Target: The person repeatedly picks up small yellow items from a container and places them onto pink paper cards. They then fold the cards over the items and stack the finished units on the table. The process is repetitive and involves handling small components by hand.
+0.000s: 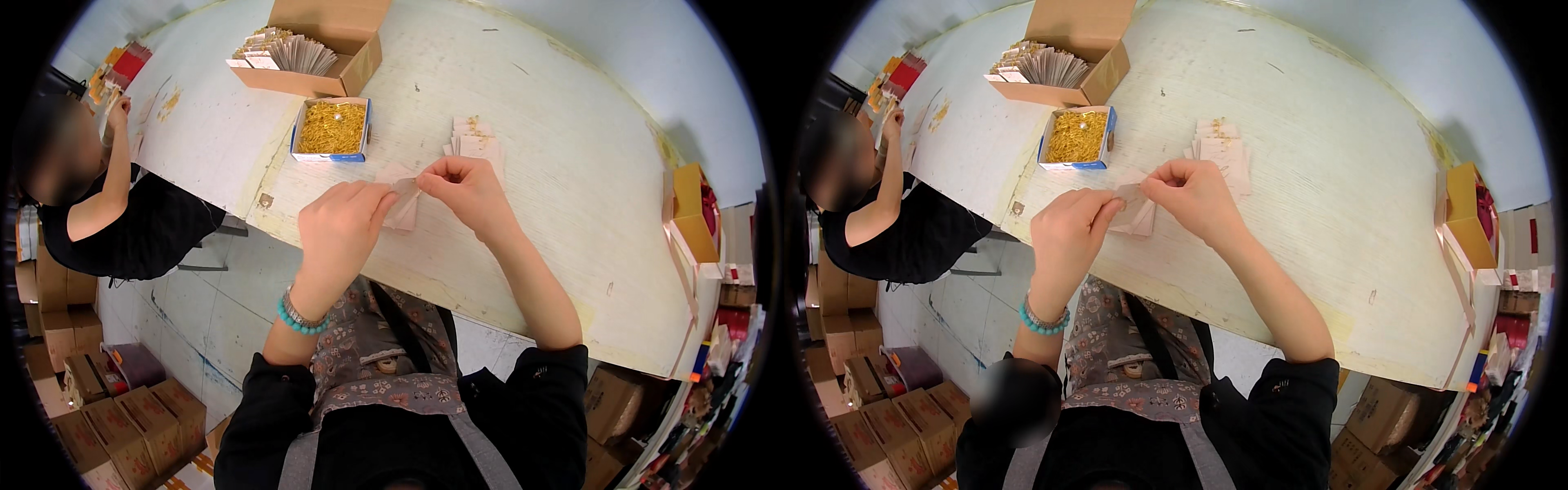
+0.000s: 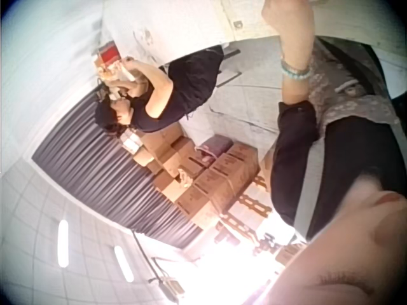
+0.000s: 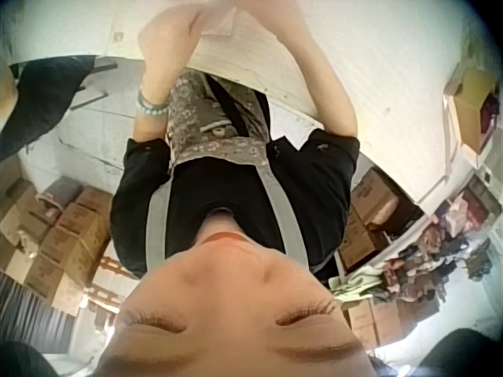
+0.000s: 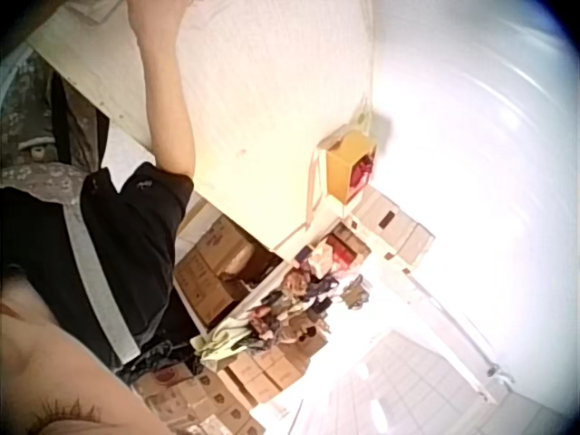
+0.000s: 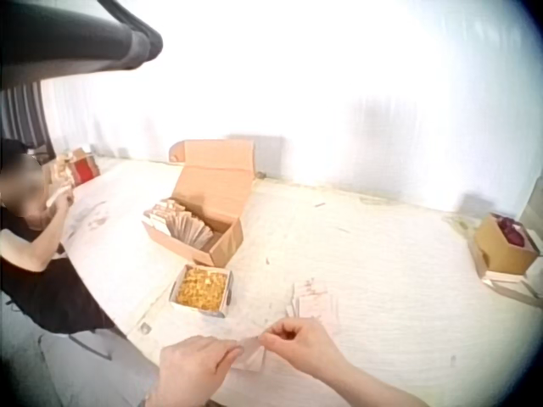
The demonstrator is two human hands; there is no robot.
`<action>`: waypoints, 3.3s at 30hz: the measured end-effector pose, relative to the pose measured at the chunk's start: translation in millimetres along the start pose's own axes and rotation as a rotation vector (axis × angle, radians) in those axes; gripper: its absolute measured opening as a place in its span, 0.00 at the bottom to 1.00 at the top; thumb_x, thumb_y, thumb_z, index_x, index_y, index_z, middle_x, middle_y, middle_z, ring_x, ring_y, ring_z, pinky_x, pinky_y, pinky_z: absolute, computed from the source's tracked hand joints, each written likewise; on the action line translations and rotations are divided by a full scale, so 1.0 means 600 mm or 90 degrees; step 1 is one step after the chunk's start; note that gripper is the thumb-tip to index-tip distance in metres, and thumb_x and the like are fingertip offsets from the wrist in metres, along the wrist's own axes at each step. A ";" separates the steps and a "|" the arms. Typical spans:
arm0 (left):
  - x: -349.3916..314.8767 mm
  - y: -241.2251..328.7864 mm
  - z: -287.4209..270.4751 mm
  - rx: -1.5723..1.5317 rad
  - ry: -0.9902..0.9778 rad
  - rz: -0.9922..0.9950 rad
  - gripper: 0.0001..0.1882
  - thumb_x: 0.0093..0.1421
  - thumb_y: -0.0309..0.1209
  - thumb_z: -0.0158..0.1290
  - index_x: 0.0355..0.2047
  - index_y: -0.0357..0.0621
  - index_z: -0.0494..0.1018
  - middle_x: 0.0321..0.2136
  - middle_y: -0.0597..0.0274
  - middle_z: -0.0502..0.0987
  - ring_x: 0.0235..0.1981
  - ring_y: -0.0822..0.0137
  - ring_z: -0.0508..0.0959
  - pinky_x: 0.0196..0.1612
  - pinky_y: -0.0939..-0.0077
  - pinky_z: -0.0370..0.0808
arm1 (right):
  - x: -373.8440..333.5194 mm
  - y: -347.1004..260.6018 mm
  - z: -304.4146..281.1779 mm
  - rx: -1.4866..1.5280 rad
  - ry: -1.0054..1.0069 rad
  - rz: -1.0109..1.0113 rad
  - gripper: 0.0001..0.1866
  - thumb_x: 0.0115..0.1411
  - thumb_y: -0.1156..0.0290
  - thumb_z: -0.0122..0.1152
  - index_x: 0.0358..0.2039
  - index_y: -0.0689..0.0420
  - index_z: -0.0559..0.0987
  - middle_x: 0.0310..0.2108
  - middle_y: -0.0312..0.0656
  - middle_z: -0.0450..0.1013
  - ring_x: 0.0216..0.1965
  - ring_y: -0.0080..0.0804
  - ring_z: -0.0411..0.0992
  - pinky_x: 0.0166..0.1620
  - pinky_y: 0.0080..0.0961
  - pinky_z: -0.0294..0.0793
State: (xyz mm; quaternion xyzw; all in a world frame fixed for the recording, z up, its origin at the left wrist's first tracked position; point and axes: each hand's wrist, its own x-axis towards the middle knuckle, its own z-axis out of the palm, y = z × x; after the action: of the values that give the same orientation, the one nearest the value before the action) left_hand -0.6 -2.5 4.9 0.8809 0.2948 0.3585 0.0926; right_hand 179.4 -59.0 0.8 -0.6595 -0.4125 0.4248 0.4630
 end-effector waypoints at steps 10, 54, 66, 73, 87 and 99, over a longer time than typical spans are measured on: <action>0.005 0.002 0.005 -0.445 -0.301 -0.316 0.07 0.56 0.28 0.57 0.29 0.36 0.76 0.19 0.60 0.76 0.19 0.73 0.74 0.24 0.78 0.69 | 0.014 0.018 -0.001 -0.011 0.140 -0.205 0.08 0.53 0.69 0.61 0.27 0.61 0.78 0.23 0.34 0.75 0.24 0.20 0.69 0.30 0.18 0.68; 0.081 -0.181 0.040 -0.204 -0.095 -0.344 0.09 0.53 0.28 0.59 0.34 0.38 0.79 0.27 0.64 0.79 0.26 0.76 0.74 0.31 0.83 0.71 | 0.033 0.071 0.025 -0.389 0.150 -0.403 0.02 0.49 0.75 0.64 0.26 0.57 0.80 0.25 0.37 0.72 0.33 0.34 0.68 0.37 0.29 0.69; 0.049 -0.097 0.035 -0.388 -0.144 -0.280 0.04 0.54 0.24 0.57 0.29 0.36 0.76 0.24 0.68 0.79 0.20 0.83 0.68 0.26 0.88 0.67 | 0.013 0.016 0.032 -0.096 0.126 -0.265 0.05 0.51 0.72 0.65 0.29 0.58 0.81 0.26 0.36 0.74 0.26 0.25 0.68 0.29 0.22 0.68; 0.028 -0.030 0.013 -0.329 -0.133 -0.210 0.06 0.48 0.25 0.59 0.29 0.40 0.77 0.23 0.67 0.78 0.15 0.78 0.67 0.20 0.84 0.65 | -0.001 0.006 0.024 -0.042 0.052 -0.162 0.07 0.54 0.71 0.63 0.30 0.62 0.79 0.25 0.36 0.76 0.25 0.17 0.70 0.30 0.16 0.69; 0.000 -0.004 0.025 -0.222 0.119 -0.044 0.07 0.43 0.20 0.61 0.22 0.41 0.75 0.17 0.65 0.73 0.11 0.76 0.66 0.15 0.82 0.64 | -0.016 0.002 0.040 0.231 -0.030 -0.032 0.05 0.57 0.73 0.60 0.29 0.62 0.78 0.26 0.30 0.73 0.29 0.13 0.66 0.33 0.13 0.65; -0.007 -0.027 0.004 -0.753 -0.139 -0.394 0.04 0.57 0.24 0.56 0.31 0.34 0.76 0.21 0.65 0.76 0.16 0.84 0.66 0.17 0.91 0.60 | -0.016 -0.007 0.026 0.171 -0.060 -0.150 0.07 0.58 0.76 0.60 0.37 0.61 0.80 0.31 0.34 0.73 0.34 0.19 0.69 0.39 0.16 0.68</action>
State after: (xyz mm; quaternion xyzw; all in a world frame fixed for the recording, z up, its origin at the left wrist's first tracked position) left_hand -8.5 8.2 -5.3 0.5880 0.2768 0.3254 0.6868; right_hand 161.2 -62.9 3.1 -0.5186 -0.4475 0.4493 0.5735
